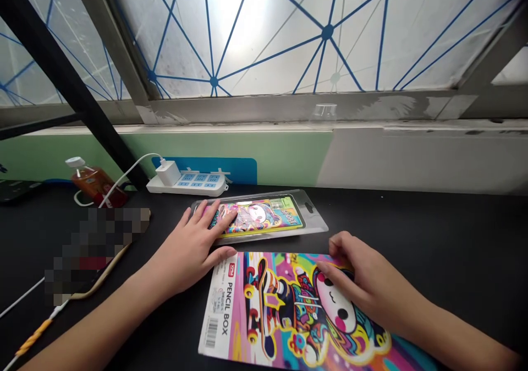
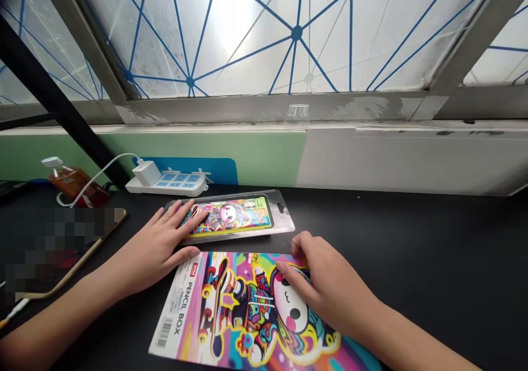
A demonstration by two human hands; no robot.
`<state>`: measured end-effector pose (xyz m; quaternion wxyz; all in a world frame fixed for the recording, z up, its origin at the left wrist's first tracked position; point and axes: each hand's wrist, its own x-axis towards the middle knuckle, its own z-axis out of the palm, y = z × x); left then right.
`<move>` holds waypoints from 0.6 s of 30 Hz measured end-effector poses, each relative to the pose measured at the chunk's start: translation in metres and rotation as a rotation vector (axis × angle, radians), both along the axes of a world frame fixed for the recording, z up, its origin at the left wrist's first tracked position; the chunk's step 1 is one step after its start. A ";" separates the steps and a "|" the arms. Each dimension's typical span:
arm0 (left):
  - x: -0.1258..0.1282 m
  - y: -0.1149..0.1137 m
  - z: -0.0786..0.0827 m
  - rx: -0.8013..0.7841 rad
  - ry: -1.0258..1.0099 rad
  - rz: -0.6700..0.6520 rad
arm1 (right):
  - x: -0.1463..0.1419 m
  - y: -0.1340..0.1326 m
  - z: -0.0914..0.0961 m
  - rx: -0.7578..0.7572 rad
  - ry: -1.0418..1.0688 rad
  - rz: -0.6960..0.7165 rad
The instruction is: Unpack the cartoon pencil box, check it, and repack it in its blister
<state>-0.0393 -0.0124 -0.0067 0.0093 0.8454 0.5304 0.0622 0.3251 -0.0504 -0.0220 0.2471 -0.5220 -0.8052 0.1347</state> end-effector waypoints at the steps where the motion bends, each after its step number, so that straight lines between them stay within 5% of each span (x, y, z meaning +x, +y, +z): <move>1: -0.002 0.001 0.000 -0.009 -0.009 -0.009 | 0.003 -0.001 0.003 -0.026 0.032 0.012; 11: 0.001 -0.003 0.018 0.007 -0.257 -0.219 | 0.087 0.044 0.026 -0.460 0.006 0.079; 18: 0.007 -0.008 0.019 0.019 -0.290 -0.214 | 0.101 0.052 0.024 -0.434 -0.053 -0.025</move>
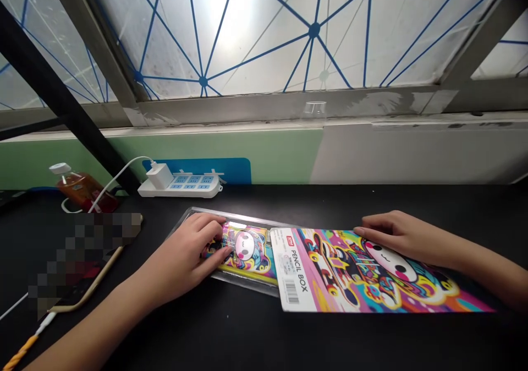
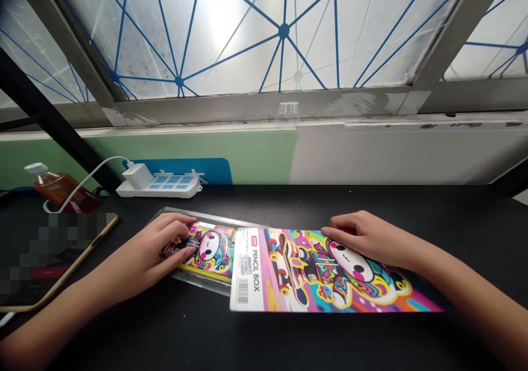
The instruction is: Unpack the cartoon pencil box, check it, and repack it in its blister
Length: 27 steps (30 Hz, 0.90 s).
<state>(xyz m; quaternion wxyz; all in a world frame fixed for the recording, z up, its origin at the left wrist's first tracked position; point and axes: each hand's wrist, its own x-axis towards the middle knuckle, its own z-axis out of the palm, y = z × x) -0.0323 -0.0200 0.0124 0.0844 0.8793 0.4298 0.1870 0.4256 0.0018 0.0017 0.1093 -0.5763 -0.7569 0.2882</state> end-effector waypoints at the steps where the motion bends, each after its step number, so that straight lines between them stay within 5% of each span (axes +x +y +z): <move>1: 0.000 0.000 0.000 -0.002 0.004 0.006 | 0.001 0.000 0.000 0.007 -0.010 -0.006; 16: -0.001 0.000 -0.001 -0.049 0.036 0.045 | 0.038 0.022 -0.007 -0.066 -0.140 -0.147; 27: 0.000 -0.001 -0.003 -0.042 0.078 0.074 | 0.032 0.020 -0.001 0.108 -0.171 -0.144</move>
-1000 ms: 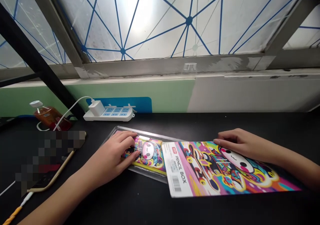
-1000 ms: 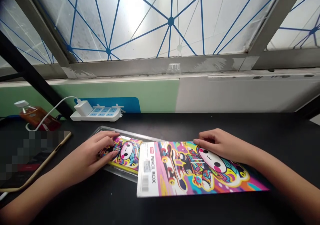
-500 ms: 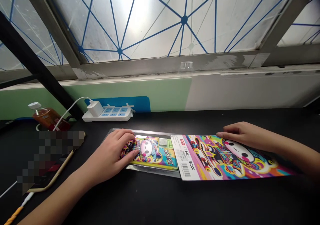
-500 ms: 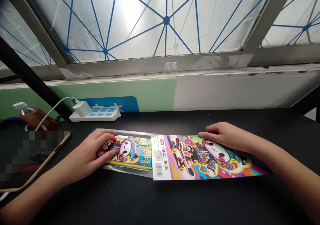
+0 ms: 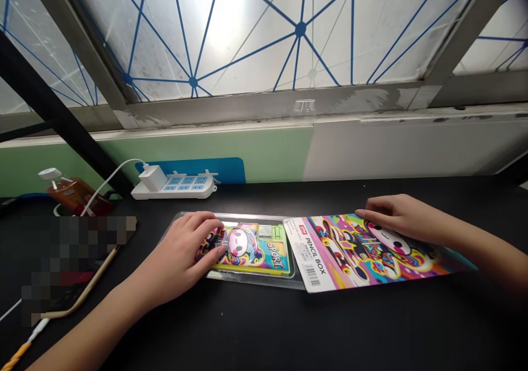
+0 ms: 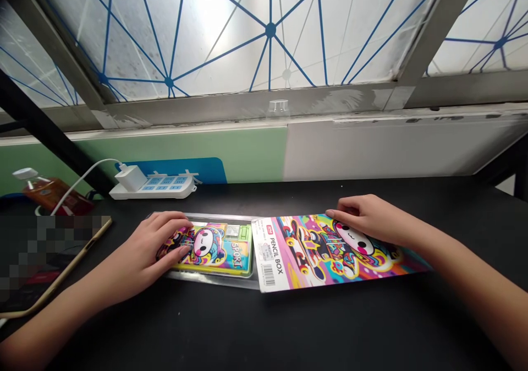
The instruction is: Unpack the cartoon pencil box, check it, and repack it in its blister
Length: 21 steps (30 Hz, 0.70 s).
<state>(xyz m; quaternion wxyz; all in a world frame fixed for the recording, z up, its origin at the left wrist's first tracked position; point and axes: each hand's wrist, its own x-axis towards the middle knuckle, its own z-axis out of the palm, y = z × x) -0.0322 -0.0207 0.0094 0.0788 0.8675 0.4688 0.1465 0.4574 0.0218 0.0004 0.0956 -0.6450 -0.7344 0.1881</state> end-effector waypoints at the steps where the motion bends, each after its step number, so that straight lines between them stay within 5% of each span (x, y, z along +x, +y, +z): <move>1: 0.001 0.000 -0.001 0.012 0.005 0.005 | -0.006 -0.001 -0.001 0.043 0.008 0.014; 5: 0.005 -0.003 -0.006 0.077 0.036 0.022 | -0.046 -0.009 -0.004 0.186 0.064 0.073; 10: 0.010 -0.013 -0.008 0.085 0.094 -0.010 | -0.088 -0.024 -0.006 0.159 0.099 0.080; 21: 0.013 -0.019 -0.006 0.059 0.132 -0.015 | -0.074 -0.027 -0.003 0.021 0.114 -0.028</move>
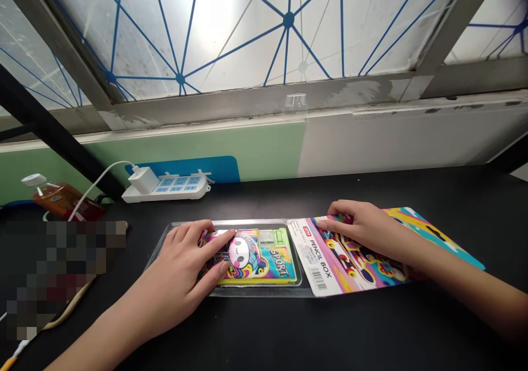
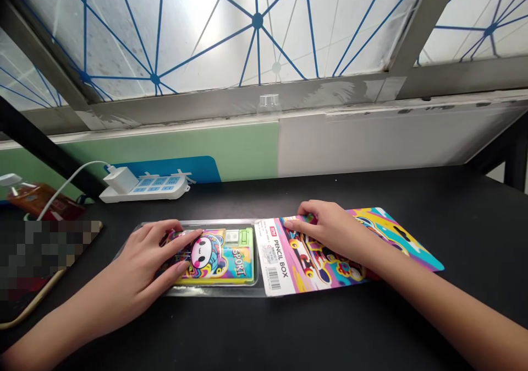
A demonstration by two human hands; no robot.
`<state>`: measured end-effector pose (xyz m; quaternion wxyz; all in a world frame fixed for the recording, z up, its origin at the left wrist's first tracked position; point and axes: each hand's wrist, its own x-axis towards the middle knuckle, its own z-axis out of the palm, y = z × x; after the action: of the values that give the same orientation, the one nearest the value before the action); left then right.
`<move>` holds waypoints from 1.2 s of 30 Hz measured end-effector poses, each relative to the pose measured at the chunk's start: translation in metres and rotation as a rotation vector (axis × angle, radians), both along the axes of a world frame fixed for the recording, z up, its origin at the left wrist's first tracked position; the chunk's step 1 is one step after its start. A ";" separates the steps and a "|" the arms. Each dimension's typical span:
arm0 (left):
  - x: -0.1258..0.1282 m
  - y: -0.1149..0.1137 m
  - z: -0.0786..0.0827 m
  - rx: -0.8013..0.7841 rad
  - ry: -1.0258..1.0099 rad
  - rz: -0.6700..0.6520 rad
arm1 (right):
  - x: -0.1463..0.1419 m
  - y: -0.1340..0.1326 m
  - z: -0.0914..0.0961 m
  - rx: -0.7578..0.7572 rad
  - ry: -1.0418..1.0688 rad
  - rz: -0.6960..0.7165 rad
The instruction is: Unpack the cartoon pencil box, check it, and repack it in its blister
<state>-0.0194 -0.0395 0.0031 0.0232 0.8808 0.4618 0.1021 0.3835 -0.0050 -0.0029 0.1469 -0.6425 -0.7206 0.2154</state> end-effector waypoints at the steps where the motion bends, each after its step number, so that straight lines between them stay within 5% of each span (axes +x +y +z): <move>1: 0.000 0.000 0.000 -0.002 0.001 -0.001 | 0.001 -0.001 0.000 -0.013 0.000 -0.011; 12: -0.003 0.000 -0.003 -0.021 -0.029 0.001 | 0.011 0.006 0.012 0.153 -0.009 -0.007; 24: 0.014 -0.004 0.002 -0.110 -0.124 0.048 | -0.013 -0.005 0.004 0.036 0.027 -0.155; 32: 0.032 -0.014 0.013 -0.297 -0.641 -0.038 | -0.044 -0.004 0.006 0.077 0.047 -0.113; 36: 0.016 -0.004 0.020 -0.173 -0.897 0.157 | -0.046 -0.003 0.005 0.050 0.032 -0.086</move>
<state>-0.0036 -0.0432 0.0236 0.2862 0.7068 0.4782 0.4357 0.3373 -0.0078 0.0020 0.1836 -0.6655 -0.6950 0.2012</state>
